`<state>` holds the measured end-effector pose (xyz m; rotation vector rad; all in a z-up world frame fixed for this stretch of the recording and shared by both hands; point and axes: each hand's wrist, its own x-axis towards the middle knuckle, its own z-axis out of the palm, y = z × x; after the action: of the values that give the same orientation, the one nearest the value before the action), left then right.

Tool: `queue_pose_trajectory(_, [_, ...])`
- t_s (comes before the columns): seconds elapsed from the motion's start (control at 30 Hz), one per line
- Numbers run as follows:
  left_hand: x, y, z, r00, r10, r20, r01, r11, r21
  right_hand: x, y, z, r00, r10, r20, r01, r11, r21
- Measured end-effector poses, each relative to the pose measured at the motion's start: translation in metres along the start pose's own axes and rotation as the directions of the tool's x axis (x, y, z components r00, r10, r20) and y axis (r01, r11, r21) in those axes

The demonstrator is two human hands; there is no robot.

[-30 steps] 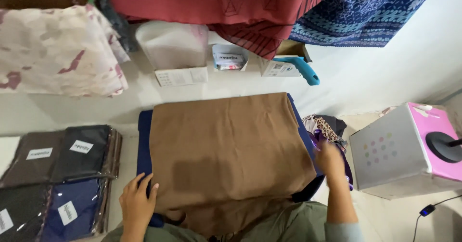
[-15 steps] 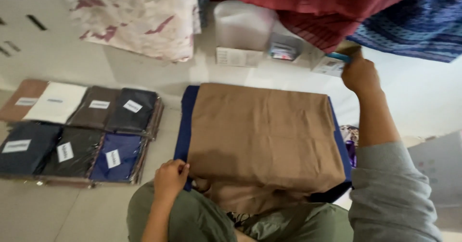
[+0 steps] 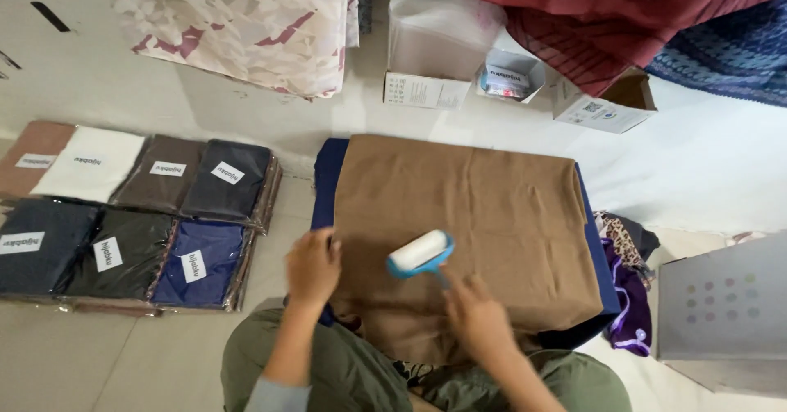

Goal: The person sits on the floor and uses a lint roller to clean a brown piece of clothing laid on a blue mat. They repeatedly roll the tool over the fabric, folding and unfolding the garment to clean different sections.

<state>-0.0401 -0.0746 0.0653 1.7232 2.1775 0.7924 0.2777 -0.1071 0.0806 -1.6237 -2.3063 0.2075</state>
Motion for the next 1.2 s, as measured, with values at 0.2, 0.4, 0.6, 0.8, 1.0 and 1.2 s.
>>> queue_pose_trajectory(0.2, [0.011,0.027,0.036,0.984,0.094,-0.151,-0.096,0.995,-0.008,0.110,-0.050,0.075,0.960,-0.175,-0.217,0.116,0.959,-0.259])
queue_pose_trajectory(0.4, [0.017,0.020,0.054,0.985,0.072,-0.159,-0.054,0.992,0.115,0.286,-0.074,0.152,0.993,-0.055,-0.102,0.048,0.997,-0.067])
queue_pose_trajectory(0.6, [0.022,0.000,0.085,0.991,0.031,-0.128,-0.012,0.989,0.146,0.204,-0.082,0.090,0.895,-0.314,-0.318,0.224,0.931,-0.290])
queue_pose_trajectory(0.8, [0.021,0.001,0.074,0.994,0.083,-0.074,-0.071,0.986,0.151,-0.044,-0.007,0.076,0.984,0.073,-0.160,-0.094,0.987,-0.132])
queue_pose_trajectory(1.0, [0.018,0.008,0.066,0.964,0.150,-0.218,-0.125,0.984,0.124,-0.046,-0.006,0.048,0.936,0.313,-0.162,-0.337,0.929,-0.153])
queue_pose_trajectory(1.2, [0.017,0.008,0.063,0.970,0.147,-0.193,-0.128,0.986,0.108,0.156,0.010,0.126,0.946,0.080,-0.313,-0.157,0.961,-0.228])
